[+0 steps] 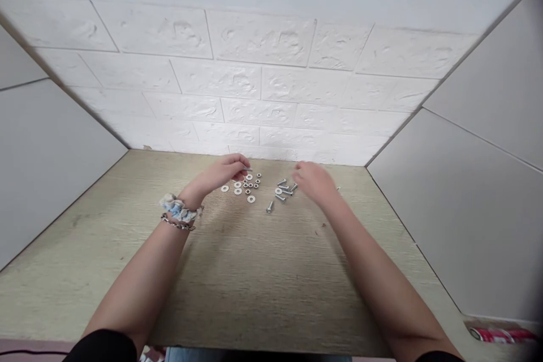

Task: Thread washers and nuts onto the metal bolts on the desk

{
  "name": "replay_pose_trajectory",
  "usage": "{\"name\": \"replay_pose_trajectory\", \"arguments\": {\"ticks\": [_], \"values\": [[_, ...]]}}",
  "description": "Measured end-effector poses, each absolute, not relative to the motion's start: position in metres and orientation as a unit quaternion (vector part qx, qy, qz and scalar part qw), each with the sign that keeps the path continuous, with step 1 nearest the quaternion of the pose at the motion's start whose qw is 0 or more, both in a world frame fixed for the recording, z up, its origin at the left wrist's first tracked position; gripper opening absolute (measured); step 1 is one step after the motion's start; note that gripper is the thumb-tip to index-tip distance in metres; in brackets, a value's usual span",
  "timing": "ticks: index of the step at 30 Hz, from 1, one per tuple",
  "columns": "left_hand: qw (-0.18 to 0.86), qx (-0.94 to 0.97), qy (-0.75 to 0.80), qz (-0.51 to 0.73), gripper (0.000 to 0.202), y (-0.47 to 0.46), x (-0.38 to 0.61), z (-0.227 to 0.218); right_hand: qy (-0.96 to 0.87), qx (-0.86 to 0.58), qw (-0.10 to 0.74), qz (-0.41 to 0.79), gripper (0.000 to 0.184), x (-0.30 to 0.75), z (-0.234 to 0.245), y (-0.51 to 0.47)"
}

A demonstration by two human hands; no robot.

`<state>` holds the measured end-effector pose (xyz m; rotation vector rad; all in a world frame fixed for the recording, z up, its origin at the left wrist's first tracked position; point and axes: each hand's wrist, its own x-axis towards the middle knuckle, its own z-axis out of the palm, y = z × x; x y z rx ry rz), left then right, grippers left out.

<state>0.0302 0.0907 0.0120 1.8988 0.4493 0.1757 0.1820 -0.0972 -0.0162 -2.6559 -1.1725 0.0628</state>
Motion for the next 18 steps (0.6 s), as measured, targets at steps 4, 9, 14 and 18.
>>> {"name": "replay_pose_trajectory", "arguments": {"ticks": [4,9,14,18], "values": [[0.719,0.638,0.211,0.18,0.014,0.097,0.028,0.018,-0.599,-0.793,0.108,0.04,0.028,0.133,-0.044,-0.068],[0.851,0.439,0.204,0.201,0.016,0.095,0.033,0.019,-0.631,-0.769,0.098,-0.018,0.032,0.117,-0.067,-0.063],[0.903,0.268,0.249,0.226,0.015,0.092,0.042,0.012,-0.628,-0.771,0.104,-0.001,0.027,0.121,-0.065,-0.063],[0.879,0.246,0.277,0.301,0.015,0.09,0.049,0.002,-0.611,-0.78,0.128,0.046,0.021,0.121,-0.063,-0.062]]}}
